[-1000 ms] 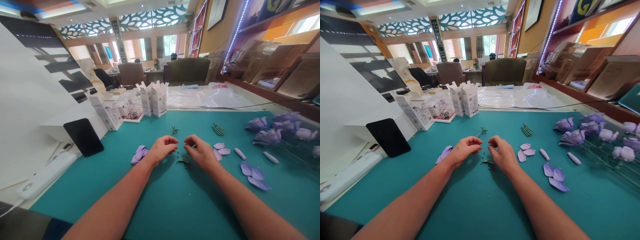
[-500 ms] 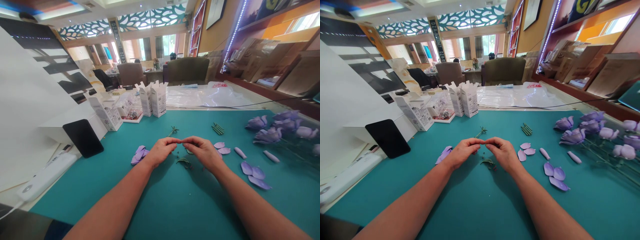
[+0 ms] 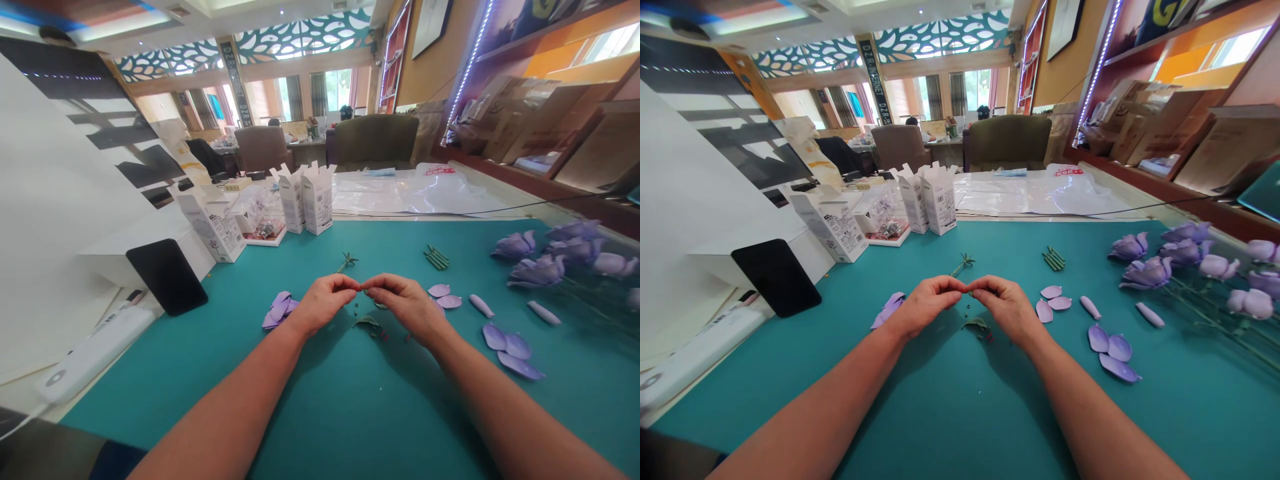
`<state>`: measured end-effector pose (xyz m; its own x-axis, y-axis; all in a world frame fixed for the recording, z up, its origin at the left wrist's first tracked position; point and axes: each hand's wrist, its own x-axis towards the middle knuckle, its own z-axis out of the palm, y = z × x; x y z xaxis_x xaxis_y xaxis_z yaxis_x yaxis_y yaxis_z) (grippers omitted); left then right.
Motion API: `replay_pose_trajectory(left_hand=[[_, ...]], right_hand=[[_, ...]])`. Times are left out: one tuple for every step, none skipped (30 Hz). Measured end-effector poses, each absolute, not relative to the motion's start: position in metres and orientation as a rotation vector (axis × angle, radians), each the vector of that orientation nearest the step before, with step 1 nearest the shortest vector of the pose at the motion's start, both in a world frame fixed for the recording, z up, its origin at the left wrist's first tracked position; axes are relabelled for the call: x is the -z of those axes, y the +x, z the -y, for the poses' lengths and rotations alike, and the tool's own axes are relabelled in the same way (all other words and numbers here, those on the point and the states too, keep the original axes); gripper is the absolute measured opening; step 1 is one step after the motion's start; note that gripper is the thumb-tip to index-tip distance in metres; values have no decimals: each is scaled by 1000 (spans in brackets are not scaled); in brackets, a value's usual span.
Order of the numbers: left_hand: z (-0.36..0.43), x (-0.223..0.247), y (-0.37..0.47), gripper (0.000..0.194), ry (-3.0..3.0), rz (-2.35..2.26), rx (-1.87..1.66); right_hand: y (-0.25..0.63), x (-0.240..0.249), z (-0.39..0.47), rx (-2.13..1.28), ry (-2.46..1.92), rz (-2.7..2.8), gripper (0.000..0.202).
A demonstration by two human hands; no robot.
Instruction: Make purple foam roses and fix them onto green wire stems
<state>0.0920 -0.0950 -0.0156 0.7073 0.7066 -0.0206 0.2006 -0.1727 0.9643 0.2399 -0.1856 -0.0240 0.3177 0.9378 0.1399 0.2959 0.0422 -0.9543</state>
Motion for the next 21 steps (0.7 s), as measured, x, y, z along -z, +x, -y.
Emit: replay_pose_trajectory(left_hand=[[95, 16, 92, 19, 1738, -732, -531], [94, 16, 92, 20, 1752, -736, -534], [93, 17, 92, 21, 1764, -739, -534], [93, 18, 91, 21, 1774, -741, -531], [92, 19, 91, 22, 1782, -741, -525], [91, 20, 91, 22, 1785, -739, -516], [91, 21, 91, 22, 1786, -734, -504], [90, 22, 91, 23, 1785, -730, -492], [89, 23, 91, 23, 1785, -726, -482], [89, 23, 91, 23, 1788, -724, -475], [89, 23, 91, 23, 1796, -724, -469], [89, 23, 91, 23, 1807, -724, -465], [89, 22, 91, 23, 1819, -726, -464], [90, 21, 91, 23, 1833, -728, -462], [91, 20, 91, 23, 1847, -730, -460], [92, 19, 90, 23, 1858, -732, -457], [92, 18, 90, 23, 1866, -733, -452], [93, 17, 90, 23, 1872, -734, -445], [94, 17, 90, 23, 1876, -734, -438], [94, 17, 90, 23, 1878, -734, -432], [94, 17, 90, 22, 1881, -735, -429]], right_hand=[[240, 24, 186, -737, -1483, 1193, 21], [240, 24, 186, -738, -1483, 1194, 20], [241, 24, 186, -740, -1485, 1197, 20], [241, 23, 186, -743, -1489, 1202, 19], [241, 23, 186, -744, -1496, 1207, 19], [241, 23, 186, -741, -1505, 1215, 18], [241, 23, 186, -734, -1513, 1227, 17], [241, 22, 186, -724, -1521, 1245, 17], [240, 22, 186, -712, -1526, 1265, 16], [240, 22, 187, -699, -1529, 1287, 16], [240, 22, 187, -686, -1532, 1308, 16], [240, 22, 187, -674, -1534, 1327, 16], [241, 22, 188, -661, -1536, 1340, 16], [241, 22, 188, -650, -1540, 1350, 16], [241, 22, 188, -639, -1544, 1357, 16], [241, 22, 188, -631, -1548, 1362, 16], [241, 22, 188, -630, -1552, 1364, 16], [242, 23, 188, -633, -1555, 1364, 16], [242, 24, 188, -639, -1555, 1364, 16], [242, 25, 188, -644, -1556, 1362, 16], [242, 27, 187, -648, -1557, 1359, 16]])
